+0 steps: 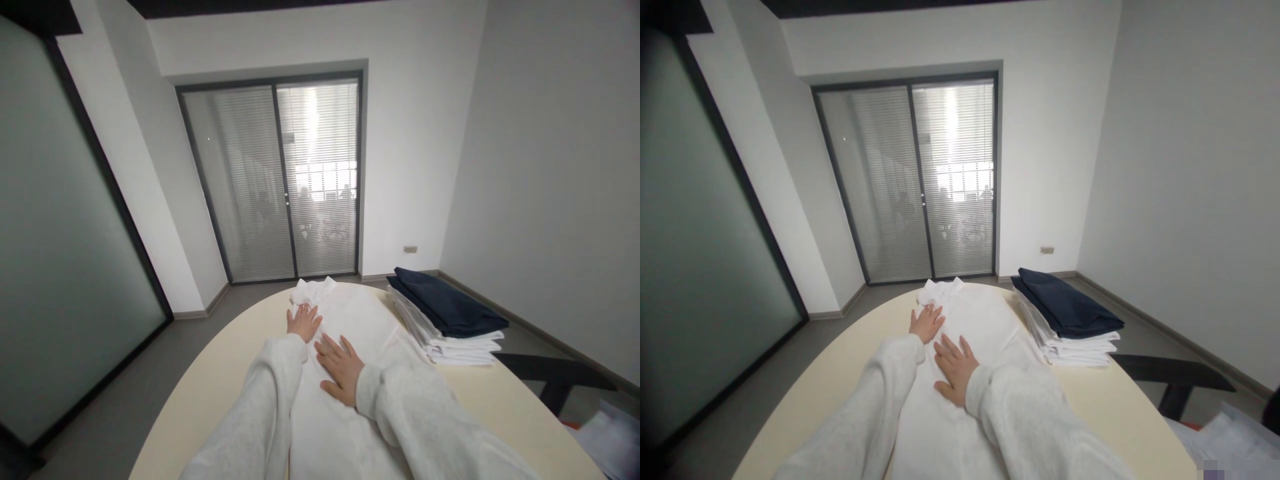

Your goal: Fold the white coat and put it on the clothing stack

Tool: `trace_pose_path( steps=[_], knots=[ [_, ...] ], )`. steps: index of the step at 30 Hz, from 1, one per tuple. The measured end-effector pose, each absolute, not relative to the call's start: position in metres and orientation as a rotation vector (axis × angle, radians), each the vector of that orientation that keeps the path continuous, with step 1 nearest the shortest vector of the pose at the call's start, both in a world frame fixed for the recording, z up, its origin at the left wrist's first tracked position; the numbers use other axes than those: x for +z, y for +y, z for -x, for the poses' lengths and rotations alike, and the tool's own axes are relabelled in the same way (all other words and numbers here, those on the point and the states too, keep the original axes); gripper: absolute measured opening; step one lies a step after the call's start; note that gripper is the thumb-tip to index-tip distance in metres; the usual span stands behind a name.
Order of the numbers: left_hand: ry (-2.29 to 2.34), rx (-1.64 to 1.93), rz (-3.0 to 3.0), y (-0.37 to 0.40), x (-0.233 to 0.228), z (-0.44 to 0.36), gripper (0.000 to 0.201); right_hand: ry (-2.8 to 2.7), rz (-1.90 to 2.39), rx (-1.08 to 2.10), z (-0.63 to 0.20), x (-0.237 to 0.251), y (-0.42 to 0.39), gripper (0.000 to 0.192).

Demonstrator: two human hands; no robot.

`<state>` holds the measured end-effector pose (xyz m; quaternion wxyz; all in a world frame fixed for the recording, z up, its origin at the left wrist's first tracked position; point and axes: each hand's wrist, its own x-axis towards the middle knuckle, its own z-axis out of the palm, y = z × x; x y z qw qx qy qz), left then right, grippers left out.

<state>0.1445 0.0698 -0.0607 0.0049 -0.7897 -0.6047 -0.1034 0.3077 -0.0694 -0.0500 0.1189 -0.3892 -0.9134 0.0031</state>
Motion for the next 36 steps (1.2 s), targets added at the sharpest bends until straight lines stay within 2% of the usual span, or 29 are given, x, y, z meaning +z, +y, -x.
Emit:
trace_pose_path(
  steps=[9, 16, 19, 25, 29, 31, 33, 35, 36],
  knots=[
    [-1.485, -0.271, 2.729, 0.083, -0.058, -0.139, 0.048, -2.716, 1.158, 0.193, -0.305, -0.047, -0.069, 0.062],
    [-1.866, -0.679, 2.443, 0.095, -0.063, -0.123, 0.051, -2.737, 1.156, 0.251, -0.305, -0.041, -0.069, 0.064],
    [-1.935, -0.564, 2.412, 0.094, -0.067, -0.121, 0.05, -2.761, 1.156, 0.32, -0.304, -0.035, -0.07, 0.066],
    [-1.794, -0.348, 2.576, 0.082, -0.065, -0.115, 0.051, -2.827, 1.149, 0.514, -0.306, -0.024, -0.077, 0.081],
    [-1.73, -0.274, 2.629, 0.075, -0.061, -0.113, 0.048, -2.911, 1.127, 0.615, -0.301, -0.021, -0.067, 0.083],
    [-1.691, -0.249, 2.644, 0.073, -0.059, -0.114, 0.049, -2.963, 1.167, 0.754, -0.295, -0.016, -0.054, 0.071],
    [-1.655, -0.232, 2.661, 0.07, -0.057, -0.115, 0.052, -2.946, 1.281, 0.901, -0.287, -0.008, -0.036, 0.047],
    [-1.64, -0.222, 2.673, 0.068, -0.056, -0.116, 0.053, -2.833, 1.414, 0.881, -0.28, 0.001, -0.017, 0.027],
    [-1.637, -0.218, 2.679, 0.067, -0.055, -0.117, 0.053, -2.749, 1.472, 0.78, -0.276, 0.006, -0.008, 0.025]
  ],
)
